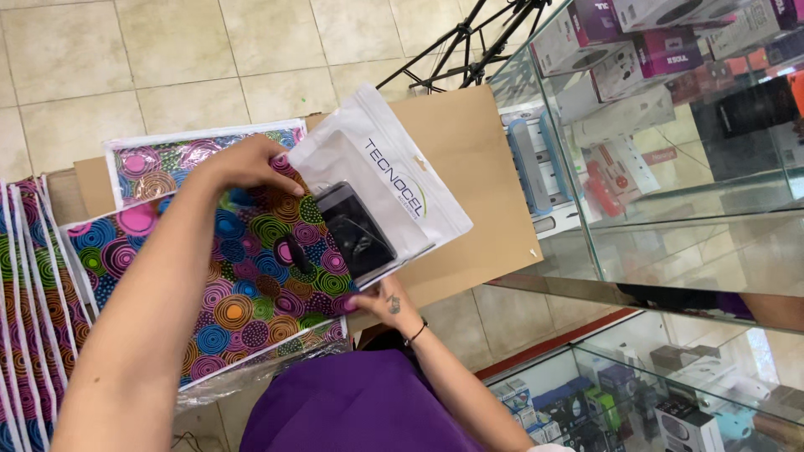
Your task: The person places a tablet in a protective cover and then inserts the tablet and cover into a plastic shipping envelope.
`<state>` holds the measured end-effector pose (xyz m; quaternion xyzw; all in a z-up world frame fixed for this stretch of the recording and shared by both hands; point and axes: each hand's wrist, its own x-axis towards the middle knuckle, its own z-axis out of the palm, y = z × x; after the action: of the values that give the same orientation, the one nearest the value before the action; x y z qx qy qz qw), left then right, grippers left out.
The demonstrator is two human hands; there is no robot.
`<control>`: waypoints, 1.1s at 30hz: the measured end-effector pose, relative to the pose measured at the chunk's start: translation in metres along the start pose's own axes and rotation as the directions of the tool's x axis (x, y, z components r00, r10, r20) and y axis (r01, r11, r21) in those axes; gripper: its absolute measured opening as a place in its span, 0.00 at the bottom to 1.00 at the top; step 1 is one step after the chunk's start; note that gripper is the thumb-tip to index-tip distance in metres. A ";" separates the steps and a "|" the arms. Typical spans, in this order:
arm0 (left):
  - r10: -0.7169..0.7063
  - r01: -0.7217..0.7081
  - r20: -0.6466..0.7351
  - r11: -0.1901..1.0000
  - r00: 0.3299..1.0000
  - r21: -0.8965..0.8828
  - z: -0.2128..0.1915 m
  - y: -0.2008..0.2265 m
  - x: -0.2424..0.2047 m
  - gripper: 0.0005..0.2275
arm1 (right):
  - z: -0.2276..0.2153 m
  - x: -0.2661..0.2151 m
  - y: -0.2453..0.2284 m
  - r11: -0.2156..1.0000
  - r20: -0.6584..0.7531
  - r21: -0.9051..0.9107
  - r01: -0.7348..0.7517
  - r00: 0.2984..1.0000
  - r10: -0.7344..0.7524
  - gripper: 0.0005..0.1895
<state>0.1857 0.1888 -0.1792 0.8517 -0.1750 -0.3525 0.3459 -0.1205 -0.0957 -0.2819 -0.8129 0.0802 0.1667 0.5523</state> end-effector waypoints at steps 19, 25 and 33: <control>0.111 -0.273 -0.602 0.945 0.790 -0.183 -0.070 0.087 -0.277 0.16 | -0.200 -0.023 -0.285 0.791 -0.095 -0.122 0.600 0.786 -0.611 0.51; 0.146 -0.313 -0.724 0.944 0.674 -0.101 -0.051 0.087 -0.335 0.13 | -0.211 -0.032 -0.335 0.724 -0.110 -0.028 0.689 0.718 -0.688 0.35; 0.125 -0.213 -0.821 0.977 0.558 0.004 -0.013 0.140 -0.378 0.13 | -0.230 -0.041 -0.354 0.690 -0.145 0.006 0.724 0.683 -0.716 0.20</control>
<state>-0.0739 0.3018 0.1081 0.8795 -0.0598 0.1063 0.4600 -0.0058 -0.1770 0.1184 -0.7702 -0.2042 -0.1199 0.5921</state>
